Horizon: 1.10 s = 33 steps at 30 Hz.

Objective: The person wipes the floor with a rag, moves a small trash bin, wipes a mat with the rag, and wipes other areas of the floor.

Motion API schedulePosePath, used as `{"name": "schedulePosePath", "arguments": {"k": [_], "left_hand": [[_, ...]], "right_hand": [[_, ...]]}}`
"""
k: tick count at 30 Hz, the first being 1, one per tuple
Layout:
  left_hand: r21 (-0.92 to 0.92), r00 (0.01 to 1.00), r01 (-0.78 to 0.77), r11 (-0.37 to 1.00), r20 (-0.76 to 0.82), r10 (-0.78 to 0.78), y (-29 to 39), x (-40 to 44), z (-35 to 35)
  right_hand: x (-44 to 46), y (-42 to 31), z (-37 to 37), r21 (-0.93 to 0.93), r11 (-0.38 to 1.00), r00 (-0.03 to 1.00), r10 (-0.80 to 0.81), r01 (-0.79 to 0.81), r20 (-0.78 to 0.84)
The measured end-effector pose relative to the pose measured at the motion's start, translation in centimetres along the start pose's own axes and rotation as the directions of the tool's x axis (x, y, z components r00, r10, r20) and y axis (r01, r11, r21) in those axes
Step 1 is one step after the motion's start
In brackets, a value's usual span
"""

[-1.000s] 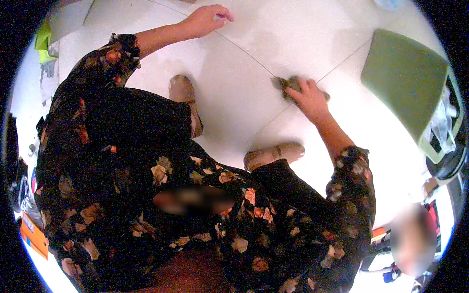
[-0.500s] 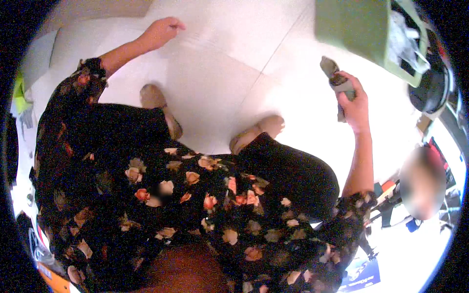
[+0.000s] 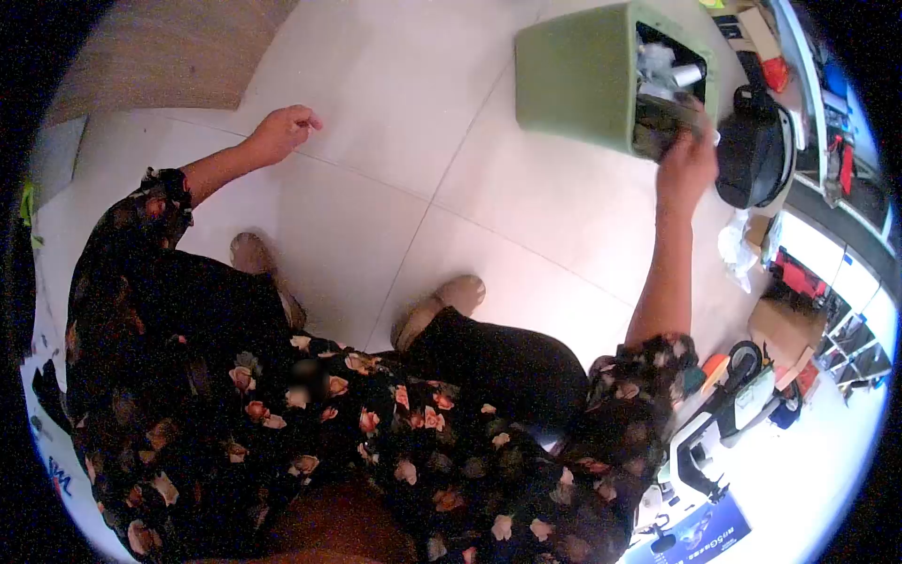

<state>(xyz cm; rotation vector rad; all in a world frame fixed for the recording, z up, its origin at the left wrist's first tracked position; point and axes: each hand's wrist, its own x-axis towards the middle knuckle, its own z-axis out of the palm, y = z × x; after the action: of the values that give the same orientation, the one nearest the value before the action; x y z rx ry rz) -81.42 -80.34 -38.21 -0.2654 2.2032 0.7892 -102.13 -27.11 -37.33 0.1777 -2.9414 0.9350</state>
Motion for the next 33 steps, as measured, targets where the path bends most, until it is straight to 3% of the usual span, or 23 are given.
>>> {"name": "schedulePosePath", "arguments": {"k": [2, 3, 4, 6, 7, 8, 10, 12, 14, 18, 19, 20, 22, 23, 26, 27, 29, 31, 32, 33], "left_hand": [[0.011, 0.999, -0.052, 0.999, -0.011, 0.052, -1.4, -0.5, 0.5], [0.015, 0.999, -0.037, 0.999, -0.020, 0.038, -1.8, -0.6, 0.4], [0.018, 0.999, -0.023, 1.000, -0.029, 0.023, -2.1, -0.6, 0.3], [0.009, 1.000, 0.003, 1.000, -0.031, -0.003, -2.4, -0.5, 0.4], [0.002, 0.999, 0.029, 1.000, -0.019, -0.028, -2.6, -1.2, 0.3], [-0.006, 0.999, 0.054, 0.999, -0.008, -0.054, -2.5, -1.7, 0.2], [0.002, 0.998, 0.065, 0.998, -0.016, -0.065, -1.9, -2.3, -0.2], [0.011, 0.997, 0.074, 0.997, -0.020, -0.073, -1.9, -2.2, -0.3], [0.025, 0.996, 0.093, 0.995, -0.017, -0.092, -2.9, -2.4, -0.2], [-0.035, 0.996, 0.091, 0.995, -0.014, -0.091, -2.4, -3.4, 0.5], [-0.035, 0.995, 0.095, 0.995, -0.013, -0.096, -1.9, -3.4, 0.3], [-0.036, 0.995, 0.100, 0.994, -0.012, -0.100, -1.3, -3.4, 0.2], [-0.081, 0.991, 0.131, 0.988, -0.020, -0.133, -0.2, -4.2, 0.1], [-0.104, 0.989, 0.146, 0.984, -0.024, -0.149, 0.4, -4.4, 0.1], [-0.083, 0.912, 0.387, 0.919, 0.179, -0.368, 3.2, -4.3, -1.4], [-0.031, 0.915, 0.376, 0.926, 0.172, -0.366, 3.8, -4.3, -1.4], [0.073, 0.919, 0.353, 0.933, 0.160, -0.361, 4.6, -4.8, -1.4], [0.168, 0.996, -0.044, 0.985, -0.072, 0.057, 5.3, -5.5, -1.0], [0.248, 0.951, -0.228, 0.942, -0.152, 0.270, 5.4, -5.8, -0.7], [0.203, 0.962, -0.217, 0.955, -0.120, 0.244, 5.3, -5.6, -0.6]], "right_hand": [[1.5, -2.5, -1.5, 0.028, 0.996, 0.933, -0.074, 0.089, -0.351], [1.9, -4.3, -1.7, 0.229, 0.968, 0.883, 0.020, 0.099, -0.469], [2.2, -4.7, -1.7, 0.246, 0.966, 0.855, 0.066, 0.074, -0.515], [2.2, -1.2, -0.3, -0.053, 0.996, 0.919, -0.087, 0.072, -0.384], [2.1, 0.6, 0.8, 0.165, 0.981, 0.973, 0.132, -0.101, -0.189], [2.7, 0.9, 0.6, 0.014, 0.999, 0.939, 0.046, -0.044, -0.340], [5.1, 0.2, -1.9, 0.499, 0.856, 0.824, 0.376, -0.134, -0.423], [7.0, -5.0, -3.0, 0.724, 0.685, 0.705, 0.476, 0.078, -0.525], [7.6, 1.0, -2.2, 0.225, 0.973, 0.873, 0.154, -0.052, -0.463], [7.1, -0.1, -4.2, 0.592, 0.797, 0.911, 0.325, -0.119, -0.254], [7.1, -2.5, -4.6, 0.654, 0.756, 0.813, 0.387, -0.009, -0.436], [7.4, -3.3, -4.7, 0.610, 0.790, 0.791, 0.338, 0.057, -0.511], [7.7, 0.1, -4.5, 0.157, 0.962, 0.952, 0.252, -0.226, -0.176], [7.3, -0.4, -3.5, 0.415, 0.900, 0.940, 0.249, -0.135, -0.234], [6.0, -6.7, -4.2, 0.673, 0.735, 0.818, 0.432, -0.075, -0.380], [5.3, -9.1, -4.6, 0.691, 0.717, 0.816, 0.452, -0.090, -0.362], [3.2, -8.9, -6.0, 0.488, 0.864, 0.877, 0.323, -0.121, -0.355], [0.4, -10.4, -8.1, 0.462, 0.882, 0.899, 0.276, -0.097, -0.339], [-1.4, -11.6, -9.3, 0.465, 0.880, 0.908, 0.271, -0.099, -0.318], [-3.3, -13.0, -10.4, 0.477, 0.873, 0.920, 0.263, -0.099, -0.290]]}}
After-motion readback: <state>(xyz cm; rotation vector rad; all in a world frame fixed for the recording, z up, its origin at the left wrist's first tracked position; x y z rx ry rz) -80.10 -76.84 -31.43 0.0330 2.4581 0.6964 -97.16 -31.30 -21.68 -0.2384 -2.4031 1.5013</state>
